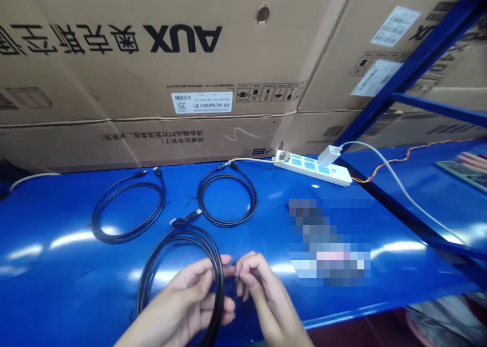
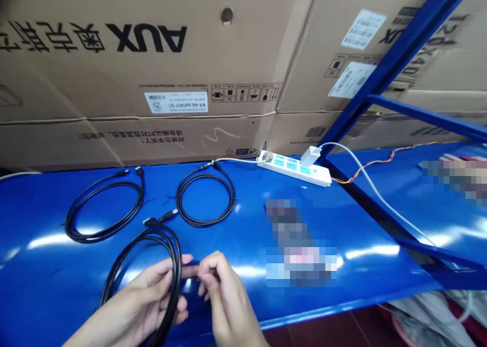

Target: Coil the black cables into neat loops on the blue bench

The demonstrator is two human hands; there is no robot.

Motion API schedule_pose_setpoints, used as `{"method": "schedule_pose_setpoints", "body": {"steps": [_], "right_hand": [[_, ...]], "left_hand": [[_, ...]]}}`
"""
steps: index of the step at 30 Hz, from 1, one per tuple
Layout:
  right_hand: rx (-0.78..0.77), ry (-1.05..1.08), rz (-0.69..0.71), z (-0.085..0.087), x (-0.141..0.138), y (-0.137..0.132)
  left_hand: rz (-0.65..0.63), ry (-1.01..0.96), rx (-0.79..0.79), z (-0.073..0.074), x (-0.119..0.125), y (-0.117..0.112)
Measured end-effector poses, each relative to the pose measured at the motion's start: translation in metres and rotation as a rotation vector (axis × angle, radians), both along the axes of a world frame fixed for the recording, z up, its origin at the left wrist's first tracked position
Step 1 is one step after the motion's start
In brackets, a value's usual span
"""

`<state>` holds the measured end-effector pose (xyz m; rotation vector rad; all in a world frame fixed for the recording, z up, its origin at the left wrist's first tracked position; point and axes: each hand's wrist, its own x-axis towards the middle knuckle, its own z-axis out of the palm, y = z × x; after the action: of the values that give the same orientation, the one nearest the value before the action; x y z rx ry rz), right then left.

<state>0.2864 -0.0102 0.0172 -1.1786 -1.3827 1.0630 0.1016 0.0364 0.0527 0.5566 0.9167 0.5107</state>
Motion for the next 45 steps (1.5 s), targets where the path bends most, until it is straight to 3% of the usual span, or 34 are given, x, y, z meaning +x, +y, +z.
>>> {"method": "schedule_pose_setpoints", "body": {"steps": [4, 10, 18, 26, 35, 45], "right_hand": [[-0.019, 0.013, -0.062, -0.006, -0.011, -0.002], [-0.005, -0.15, -0.074, -0.001, -0.015, -0.001], [0.061, -0.036, -0.171, -0.006, -0.023, -0.004], [0.226, -0.091, -0.109, -0.002, -0.019, 0.002], [0.232, -0.067, -0.163, 0.001, -0.019, 0.004], [0.229, -0.021, -0.14, 0.0, -0.019, 0.004]], "left_hand": [[-0.016, -0.03, -0.004, 0.0, -0.003, 0.0], [-0.08, -0.163, -0.016, 0.002, -0.005, 0.001], [-0.022, -0.233, -0.04, -0.001, -0.008, 0.004], [-0.024, -0.176, 0.032, -0.001, -0.003, 0.002], [0.031, -0.317, -0.037, -0.002, -0.005, 0.004], [0.115, -0.212, -0.103, -0.003, -0.003, 0.004]]}}
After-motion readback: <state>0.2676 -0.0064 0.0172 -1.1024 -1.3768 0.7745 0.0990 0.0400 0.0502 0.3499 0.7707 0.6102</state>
